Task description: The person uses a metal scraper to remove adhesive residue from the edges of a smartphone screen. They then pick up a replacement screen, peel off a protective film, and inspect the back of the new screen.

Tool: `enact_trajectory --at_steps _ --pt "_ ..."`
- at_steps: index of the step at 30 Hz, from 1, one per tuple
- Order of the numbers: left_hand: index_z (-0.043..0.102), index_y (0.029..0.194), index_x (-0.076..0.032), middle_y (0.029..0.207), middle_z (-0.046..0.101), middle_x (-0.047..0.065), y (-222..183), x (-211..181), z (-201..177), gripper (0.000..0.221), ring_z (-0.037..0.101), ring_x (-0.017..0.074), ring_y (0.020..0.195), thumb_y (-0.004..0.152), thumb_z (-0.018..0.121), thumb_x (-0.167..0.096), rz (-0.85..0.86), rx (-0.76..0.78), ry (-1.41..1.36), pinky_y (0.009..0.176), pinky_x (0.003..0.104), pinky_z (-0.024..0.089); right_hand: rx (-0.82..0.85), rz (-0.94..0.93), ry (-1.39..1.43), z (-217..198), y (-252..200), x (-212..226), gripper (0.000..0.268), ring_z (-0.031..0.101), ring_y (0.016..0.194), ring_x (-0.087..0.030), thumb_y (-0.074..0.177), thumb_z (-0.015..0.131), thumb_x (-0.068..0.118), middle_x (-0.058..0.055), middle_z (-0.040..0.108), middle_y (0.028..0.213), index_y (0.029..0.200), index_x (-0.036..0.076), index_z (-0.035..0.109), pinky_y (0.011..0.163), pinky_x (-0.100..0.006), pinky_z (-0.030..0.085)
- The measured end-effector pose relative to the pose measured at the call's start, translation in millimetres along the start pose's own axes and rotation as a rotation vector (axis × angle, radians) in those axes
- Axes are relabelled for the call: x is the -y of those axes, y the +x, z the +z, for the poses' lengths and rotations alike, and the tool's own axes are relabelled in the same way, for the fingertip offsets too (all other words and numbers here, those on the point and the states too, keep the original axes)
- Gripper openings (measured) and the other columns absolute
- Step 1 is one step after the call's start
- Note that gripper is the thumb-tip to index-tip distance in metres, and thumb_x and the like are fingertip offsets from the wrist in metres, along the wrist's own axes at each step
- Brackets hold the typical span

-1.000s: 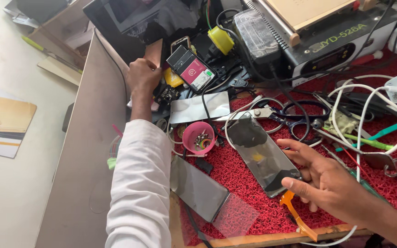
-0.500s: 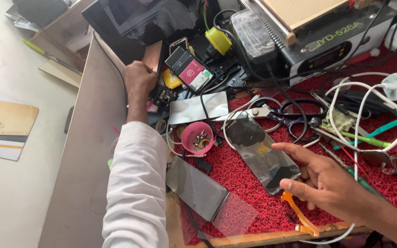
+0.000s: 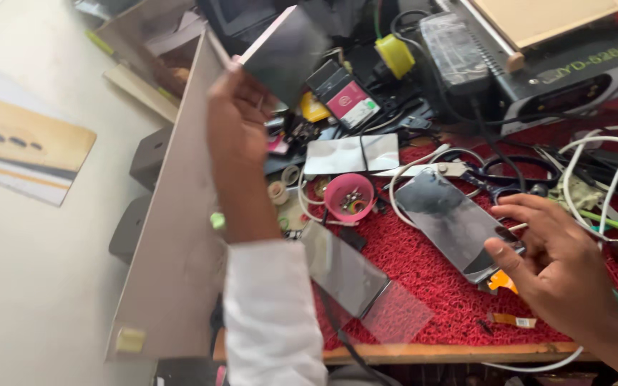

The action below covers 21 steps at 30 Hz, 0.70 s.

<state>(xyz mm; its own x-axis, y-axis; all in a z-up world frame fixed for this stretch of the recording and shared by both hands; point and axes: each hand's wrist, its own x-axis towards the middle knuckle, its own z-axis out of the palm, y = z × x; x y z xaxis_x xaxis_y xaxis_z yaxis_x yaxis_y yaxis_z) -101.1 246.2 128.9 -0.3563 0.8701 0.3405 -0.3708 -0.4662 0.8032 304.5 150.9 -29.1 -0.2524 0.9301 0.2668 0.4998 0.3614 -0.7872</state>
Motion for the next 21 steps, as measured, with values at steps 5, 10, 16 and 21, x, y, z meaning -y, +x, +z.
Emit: enact_trajectory --at_steps 5,10,16,21 --pt "0.061 0.1 0.0 0.089 0.07 0.01 -161 10 36 0.018 0.068 0.0204 0.079 0.093 0.054 -0.015 -0.207 -0.166 -0.194 0.069 0.038 0.056 -0.179 -0.17 -0.232 -9 -1 20 0.032 0.065 0.083 -0.017 0.097 0.07 0.032 -0.008 0.067 0.108 0.117 0.007 0.069 0.072 -0.034 0.054" --pt "0.06 0.121 0.01 0.115 0.069 0.018 -253 23 53 0.02 0.068 0.0194 0.1 0.113 0.062 -0.008 -0.293 0.174 -0.505 0.083 0.028 0.053 0.196 0.216 1.224 -43 -3 16 0.038 0.071 0.081 -0.018 0.101 0.066 0.029 -0.008 0.071 0.11 0.131 0.007 0.066 0.073 -0.037 0.06" --pt "0.061 0.111 0.008 0.115 0.07 0.02 -289 32 60 0.026 0.07 0.0249 0.105 0.108 0.06 -0.017 -0.439 0.298 -0.452 0.092 0.037 0.057 0.118 0.195 1.043 -100 -25 20 0.028 0.071 0.093 -0.015 0.093 0.07 0.002 -0.01 0.072 0.103 0.121 -0.004 0.066 0.08 -0.028 0.056" --pt "0.071 0.117 0.005 0.119 0.078 0.017 -297 44 84 0.035 0.074 0.0211 0.114 0.102 0.053 -0.022 -0.198 0.167 0.461 0.097 0.033 0.056 0.243 0.231 0.827 -136 -54 20 0.028 0.074 0.082 -0.023 0.091 0.076 0.001 -0.018 0.075 0.093 0.115 -0.011 0.069 0.07 -0.036 0.06"
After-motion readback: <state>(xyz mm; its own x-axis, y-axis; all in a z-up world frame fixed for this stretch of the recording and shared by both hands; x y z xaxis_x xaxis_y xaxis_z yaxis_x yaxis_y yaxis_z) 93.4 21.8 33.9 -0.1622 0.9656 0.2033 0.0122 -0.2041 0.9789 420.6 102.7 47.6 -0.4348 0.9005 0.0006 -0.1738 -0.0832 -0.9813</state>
